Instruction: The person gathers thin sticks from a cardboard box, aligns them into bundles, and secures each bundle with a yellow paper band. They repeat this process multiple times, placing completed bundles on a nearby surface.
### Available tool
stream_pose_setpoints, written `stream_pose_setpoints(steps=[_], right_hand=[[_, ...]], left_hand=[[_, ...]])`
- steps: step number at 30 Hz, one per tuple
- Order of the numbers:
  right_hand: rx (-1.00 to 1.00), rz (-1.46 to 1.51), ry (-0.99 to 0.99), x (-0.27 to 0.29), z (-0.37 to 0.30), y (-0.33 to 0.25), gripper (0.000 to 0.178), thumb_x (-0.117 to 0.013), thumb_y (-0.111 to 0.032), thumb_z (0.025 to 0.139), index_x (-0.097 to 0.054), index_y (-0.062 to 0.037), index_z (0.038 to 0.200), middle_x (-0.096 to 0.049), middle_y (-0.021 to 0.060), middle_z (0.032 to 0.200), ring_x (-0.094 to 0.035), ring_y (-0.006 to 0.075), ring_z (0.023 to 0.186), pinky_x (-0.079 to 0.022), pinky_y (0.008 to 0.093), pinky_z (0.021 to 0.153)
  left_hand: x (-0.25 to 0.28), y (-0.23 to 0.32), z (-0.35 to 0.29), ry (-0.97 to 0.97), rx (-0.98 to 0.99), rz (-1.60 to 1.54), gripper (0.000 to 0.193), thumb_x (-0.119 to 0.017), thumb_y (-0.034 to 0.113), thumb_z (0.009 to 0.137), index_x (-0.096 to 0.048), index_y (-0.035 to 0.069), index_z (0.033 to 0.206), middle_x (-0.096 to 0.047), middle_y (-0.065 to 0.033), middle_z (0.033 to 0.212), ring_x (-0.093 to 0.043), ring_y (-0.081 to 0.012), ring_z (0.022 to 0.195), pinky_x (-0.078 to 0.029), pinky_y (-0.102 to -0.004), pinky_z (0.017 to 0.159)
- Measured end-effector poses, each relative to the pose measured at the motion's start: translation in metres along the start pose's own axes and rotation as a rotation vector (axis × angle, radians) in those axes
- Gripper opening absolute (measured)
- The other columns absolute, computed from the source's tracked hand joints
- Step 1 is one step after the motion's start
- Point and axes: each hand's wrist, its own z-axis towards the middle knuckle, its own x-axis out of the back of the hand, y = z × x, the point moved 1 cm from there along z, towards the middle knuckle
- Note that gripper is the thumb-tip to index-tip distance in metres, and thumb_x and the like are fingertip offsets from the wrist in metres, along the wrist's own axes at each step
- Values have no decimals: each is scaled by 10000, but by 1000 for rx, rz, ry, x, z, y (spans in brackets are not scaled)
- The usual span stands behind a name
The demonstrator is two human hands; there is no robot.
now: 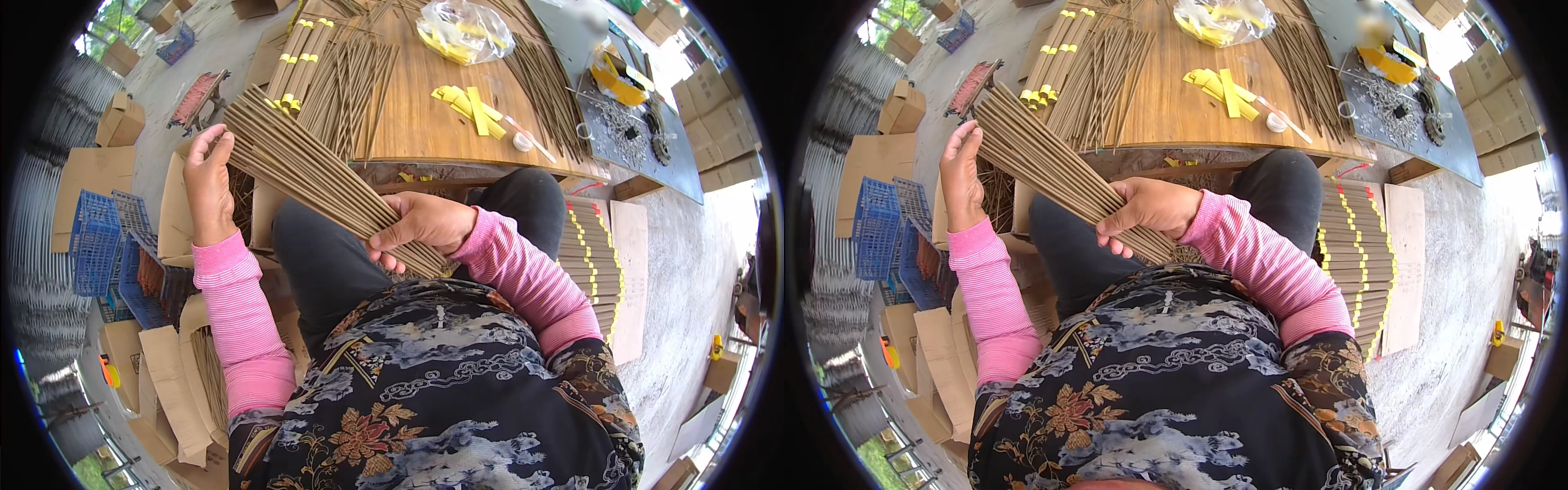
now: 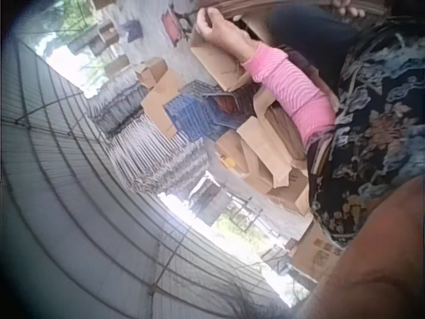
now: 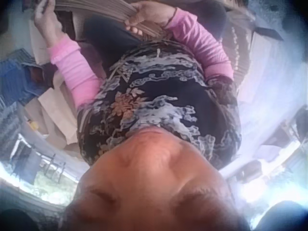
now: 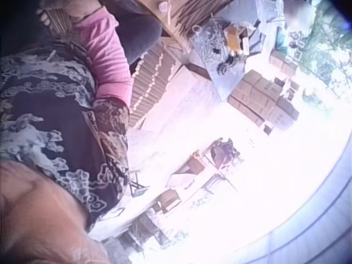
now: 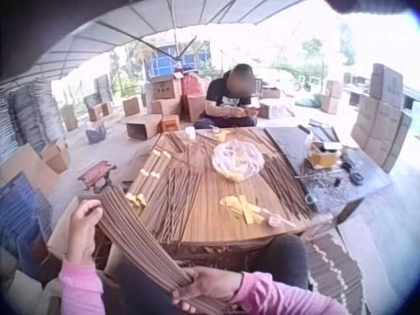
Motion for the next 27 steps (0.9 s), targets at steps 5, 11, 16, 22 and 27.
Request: stream_pose_setpoints(steps=[5,11,16,22,27], right_hand=[[15,-49,6,0,1,1,153,-572,-26,827,-464,-14,936,-598,77,776,-606,123,627,-531,245,545],[-4,-46,12,-3,0,1,168,-578,-28,824,-460,-14,944,-599,81,780,-611,126,640,-537,252,549],[6,-21,1,-3,0,2,178,-584,-29,822,-459,-12,947,-599,84,782,-613,130,643,-542,257,555],[5,-10,-15,-3,1,2,173,-580,-18,821,-459,-12,944,-602,90,784,-615,132,645,-545,257,558],[6,15,-25,-5,1,2,170,-582,-12,818,-462,-9,938,-604,93,785,-618,134,646,-544,252,556]], left_hand=[[7,-9,12,-23,49,-164,157,-593,36,809,-540,2,954,-569,-44,891,-542,-115,826,-430,-227,774],[19,-18,25,-59,90,-269,102,-581,18,808,-555,0,905,-564,-33,846,-519,-115,811,-394,-216,777],[15,-14,25,-57,108,-295,104,-578,27,815,-551,-6,910,-561,-32,842,-517,-115,813,-394,-221,790],[16,-14,30,-94,97,-312,137,-571,35,823,-537,-29,940,-570,-60,879,-537,-132,822,-418,-252,803],[20,-11,32,-94,107,-291,195,-569,76,841,-522,-36,994,-595,-105,948,-565,-170,882,-440,-290,833]])
